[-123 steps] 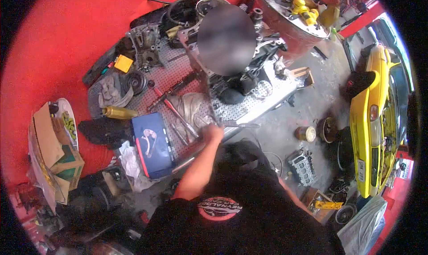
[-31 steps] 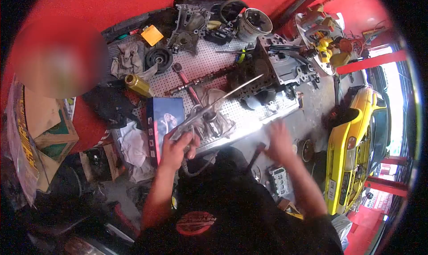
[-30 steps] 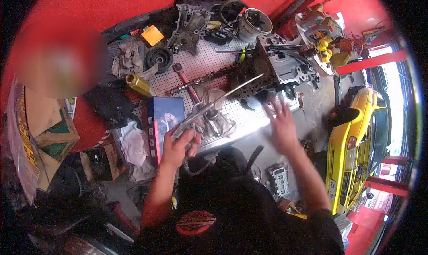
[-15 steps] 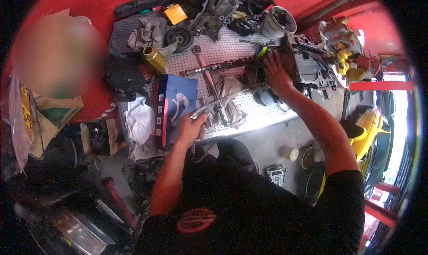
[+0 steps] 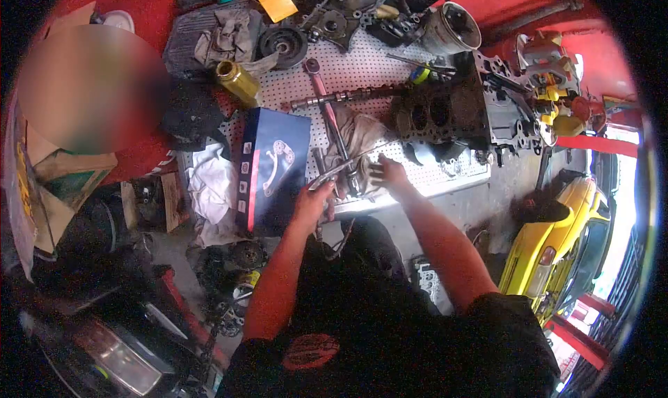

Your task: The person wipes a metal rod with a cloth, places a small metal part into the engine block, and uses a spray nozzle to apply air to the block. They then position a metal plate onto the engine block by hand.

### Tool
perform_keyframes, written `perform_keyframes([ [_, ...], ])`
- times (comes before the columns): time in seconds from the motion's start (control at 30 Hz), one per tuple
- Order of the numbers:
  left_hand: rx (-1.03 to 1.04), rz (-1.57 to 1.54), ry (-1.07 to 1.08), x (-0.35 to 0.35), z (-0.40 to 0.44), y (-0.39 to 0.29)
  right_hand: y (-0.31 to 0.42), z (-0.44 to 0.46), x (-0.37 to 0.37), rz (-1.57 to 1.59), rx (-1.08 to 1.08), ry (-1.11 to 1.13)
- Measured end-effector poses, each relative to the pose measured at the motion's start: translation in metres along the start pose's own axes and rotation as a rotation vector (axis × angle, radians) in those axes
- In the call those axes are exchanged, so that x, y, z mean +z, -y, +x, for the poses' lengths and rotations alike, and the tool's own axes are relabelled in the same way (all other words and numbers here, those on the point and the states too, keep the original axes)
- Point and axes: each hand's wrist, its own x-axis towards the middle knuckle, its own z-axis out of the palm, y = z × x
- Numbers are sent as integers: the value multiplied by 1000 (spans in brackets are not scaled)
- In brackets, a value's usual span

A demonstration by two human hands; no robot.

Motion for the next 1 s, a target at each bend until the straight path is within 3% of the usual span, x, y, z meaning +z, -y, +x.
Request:
perform_keyframes([
  [0.03, -5, 22, -9, 1, 1, 1, 8, 2, 13, 262, 29, 1],
  [0.13, 17, 94, -3, -2, 8, -5, 5, 27, 23, 354, -85, 8],
  [0.37, -56, 81, -66, -4, 6, -11, -3, 43, 24, 410, 17, -39],
  [0.47, -108, 37, -37, -10, 17, -4, -15, 49, 6, 112, -132, 50],
  [0.53, -125, 72, 0, -15, 19, -4, -67, 96, -15, 18, -301, 56],
  [0.6, -150, 56, 11, -20, 19, -6, -64, 96, -10, 126, -249, 25],
  [0.67, -189, -5, -2, -24, 16, -7, 4, 39, 29, 441, 28, -47],
  [1.0, -295, -74, 65, -31, 49, -12, 9, 52, 22, 456, 75, -124],
])
